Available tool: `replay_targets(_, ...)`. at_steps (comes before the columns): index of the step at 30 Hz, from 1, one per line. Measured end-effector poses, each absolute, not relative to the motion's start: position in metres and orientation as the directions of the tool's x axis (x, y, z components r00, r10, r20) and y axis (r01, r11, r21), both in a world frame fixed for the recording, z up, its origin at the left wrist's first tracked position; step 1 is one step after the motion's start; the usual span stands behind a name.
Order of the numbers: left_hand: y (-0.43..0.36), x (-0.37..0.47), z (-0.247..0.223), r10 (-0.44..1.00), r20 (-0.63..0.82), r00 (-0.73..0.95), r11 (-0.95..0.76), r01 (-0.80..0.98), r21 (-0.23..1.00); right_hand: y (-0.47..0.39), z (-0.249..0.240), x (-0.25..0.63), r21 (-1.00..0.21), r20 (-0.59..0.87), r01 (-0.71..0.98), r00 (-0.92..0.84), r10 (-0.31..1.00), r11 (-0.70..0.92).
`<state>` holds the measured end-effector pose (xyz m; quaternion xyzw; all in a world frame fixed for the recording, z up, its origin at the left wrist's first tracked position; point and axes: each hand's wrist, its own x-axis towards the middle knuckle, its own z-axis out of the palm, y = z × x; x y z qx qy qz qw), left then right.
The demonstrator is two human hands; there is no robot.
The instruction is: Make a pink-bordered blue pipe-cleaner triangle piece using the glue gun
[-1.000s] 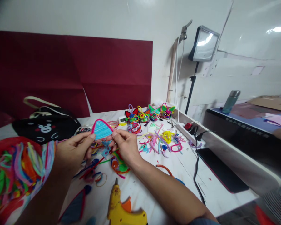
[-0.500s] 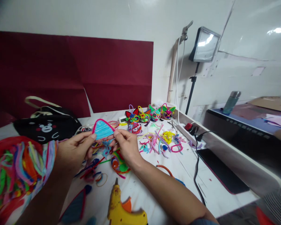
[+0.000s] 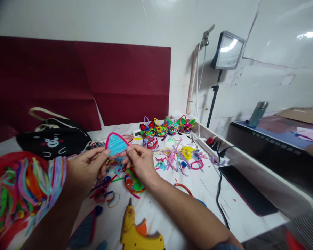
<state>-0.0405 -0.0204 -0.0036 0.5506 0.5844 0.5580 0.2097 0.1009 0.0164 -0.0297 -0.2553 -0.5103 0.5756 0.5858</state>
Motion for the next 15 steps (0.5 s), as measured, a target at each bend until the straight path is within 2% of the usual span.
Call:
replay_targets(7,-0.018,-0.047,-0.01,0.887,0.391,-0.244,-0.251,0.454,0.855,0.02,-0.028,0.106,-0.906,0.335,-0.325,-0.153,0.93,0.272)
replay_targets(11,-0.016,-0.051,-0.009,0.857,0.441,-0.266,-0.279,0.479,0.832,0.019,-0.024,0.114,-0.877,0.475,-0.159,-0.144,0.868,0.453)
replay_targets(15,-0.02,-0.051,-0.003,0.798,0.545,-0.258,-0.32,0.584,0.746,0.016,-0.019,0.123,-0.809,0.573,0.007,-0.212,0.792,0.588)
